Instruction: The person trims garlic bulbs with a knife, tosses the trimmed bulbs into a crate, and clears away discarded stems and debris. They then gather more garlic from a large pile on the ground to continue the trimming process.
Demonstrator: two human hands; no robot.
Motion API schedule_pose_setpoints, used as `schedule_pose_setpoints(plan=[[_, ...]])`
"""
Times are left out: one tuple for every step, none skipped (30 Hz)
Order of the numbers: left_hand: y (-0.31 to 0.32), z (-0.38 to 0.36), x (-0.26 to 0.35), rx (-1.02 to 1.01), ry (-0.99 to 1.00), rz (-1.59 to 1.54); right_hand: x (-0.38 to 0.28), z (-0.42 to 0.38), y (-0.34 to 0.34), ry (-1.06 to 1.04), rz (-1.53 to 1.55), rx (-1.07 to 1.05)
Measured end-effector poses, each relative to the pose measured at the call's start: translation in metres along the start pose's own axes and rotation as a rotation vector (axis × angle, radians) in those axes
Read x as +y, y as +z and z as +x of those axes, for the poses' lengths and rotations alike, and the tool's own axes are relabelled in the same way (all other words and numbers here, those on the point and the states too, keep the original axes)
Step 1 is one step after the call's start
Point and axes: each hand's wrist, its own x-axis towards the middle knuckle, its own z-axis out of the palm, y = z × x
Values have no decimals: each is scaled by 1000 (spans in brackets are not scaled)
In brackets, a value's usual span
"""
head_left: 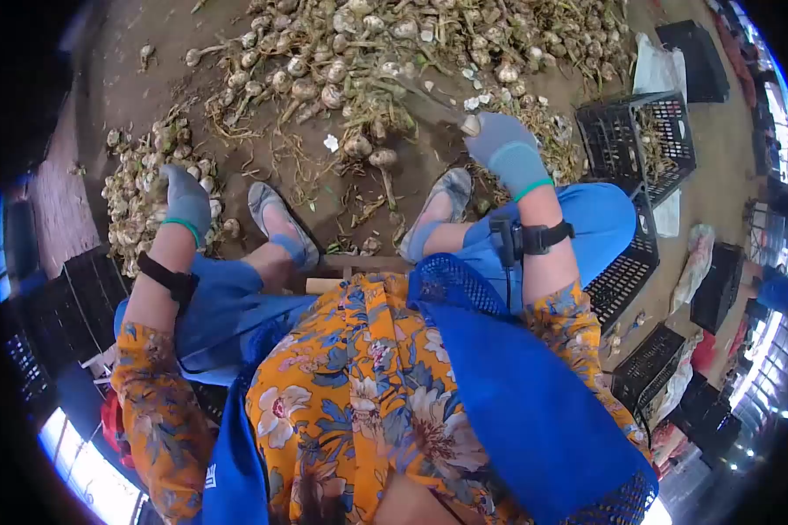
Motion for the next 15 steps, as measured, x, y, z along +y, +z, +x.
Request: schedule_pose_setpoints(plan=[[-85, -40, -34, -118, -8, -83, -5, 1, -7, -29, 37, 25], [-100, -27, -27, 15, 80, -400, -5, 9, 7, -103, 48, 98], [-114, -5, -16, 153, 167, -716, -12, 16, 12, -106, 49, 97], [-155, 20, 4, 77, 91, -909, -22, 22, 16, -129, 52, 53], [-170, 39, 29, 304, 105, -1099, -29, 25, 21, -141, 55, 4], [-171, 82, 72, 348, 20, -1283, -33, 26, 27, -120, 53, -3], [-176, 122, 107, 394, -67, -1466, -35, 26, 30, -198, 84, -40], [-185, 140, 118, 407, -30, -1469, -35, 27, 32, -265, 115, -74], [-196, 153, 130, 299, -103, -1482, -31, 26, 33, -224, 107, -76], [-207, 156, 139, 182, -182, -1491, -30, 23, 33, -181, 121, -78], [-210, 157, 143, 180, -167, -1497, -29, 22, 32, -159, 137, -79], [-207, 154, 132, 90, -68, -1547, -24, 29, 40, -121, 125, -80], [-202, 148, 113, 1, 17, -1591, -23, 33, 42, -142, 130, -75], [-193, 135, 99, -230, 47, -1849, -21, 35, 42, -142, 126, -77], [-142, 148, 118, -110, 217, -2032, -18, 37, 44, -138, 123, -81]])
